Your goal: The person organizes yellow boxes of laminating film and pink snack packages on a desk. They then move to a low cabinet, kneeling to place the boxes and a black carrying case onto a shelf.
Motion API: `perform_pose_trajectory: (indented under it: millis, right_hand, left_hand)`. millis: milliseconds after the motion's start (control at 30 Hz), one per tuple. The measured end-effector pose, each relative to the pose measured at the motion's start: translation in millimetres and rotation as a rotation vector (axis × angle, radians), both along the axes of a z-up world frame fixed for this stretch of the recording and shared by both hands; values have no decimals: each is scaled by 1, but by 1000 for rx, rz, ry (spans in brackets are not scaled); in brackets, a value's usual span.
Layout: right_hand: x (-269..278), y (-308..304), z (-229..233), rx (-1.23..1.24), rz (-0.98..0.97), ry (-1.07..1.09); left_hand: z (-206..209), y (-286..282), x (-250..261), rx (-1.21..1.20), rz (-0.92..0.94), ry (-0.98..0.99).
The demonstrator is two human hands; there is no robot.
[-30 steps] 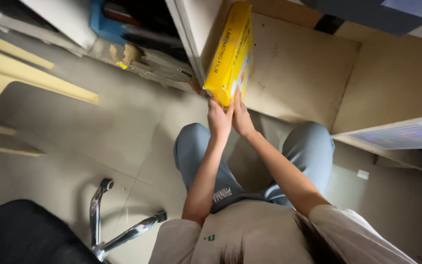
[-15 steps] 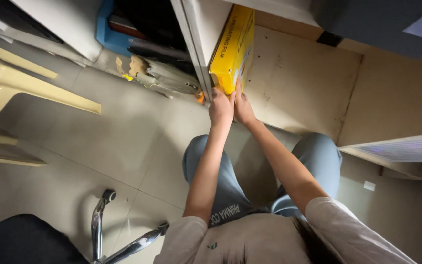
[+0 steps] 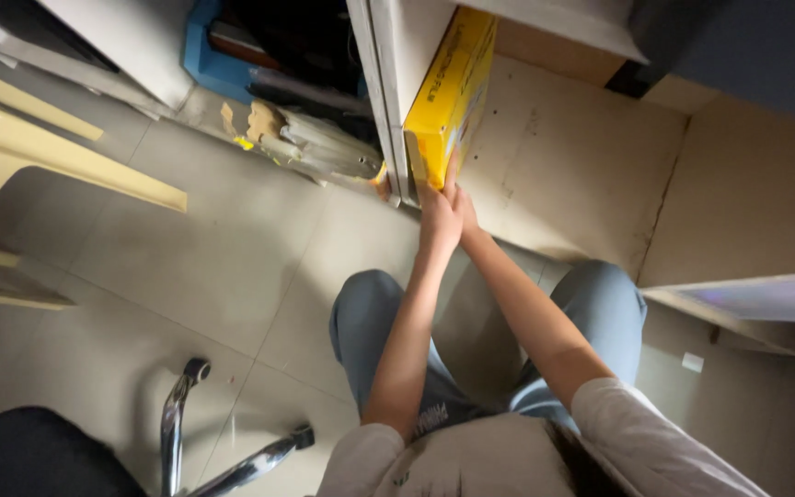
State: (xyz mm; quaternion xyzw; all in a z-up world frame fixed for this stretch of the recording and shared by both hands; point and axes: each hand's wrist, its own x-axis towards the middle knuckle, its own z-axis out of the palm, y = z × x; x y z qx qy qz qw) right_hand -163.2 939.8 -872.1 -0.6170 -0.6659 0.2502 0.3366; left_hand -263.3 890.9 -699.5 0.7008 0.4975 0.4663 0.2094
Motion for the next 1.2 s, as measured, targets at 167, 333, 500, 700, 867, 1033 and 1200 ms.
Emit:
perform_pose_trajectory:
  millis: [167, 333, 500, 700, 867, 1033, 1200]
  right_hand:
    - [-8, 0, 50, 76, -28, 8]
    - [-7, -5, 32, -60, -75, -116]
    - [23, 11, -32, 19, 5, -166]
    - [17, 12, 13, -92, 77, -185]
    - [-2, -9, 67, -138, 39, -272]
    - [5, 0, 70, -170, 5, -282]
    - [2, -8, 98, -209, 42, -340]
  left_hand:
    - [9, 4, 2, -130, -50, -66]
    - [-11, 11, 5, -157, -38, -194]
    - [-22, 15, 19, -269, 110, 43]
    - [-31, 9, 12, 226, 189, 90]
    - [-29, 2, -10, -294, 20, 40]
    - [-6, 13, -12, -242, -68, 307]
    - [-21, 16, -16, -389, -46, 154]
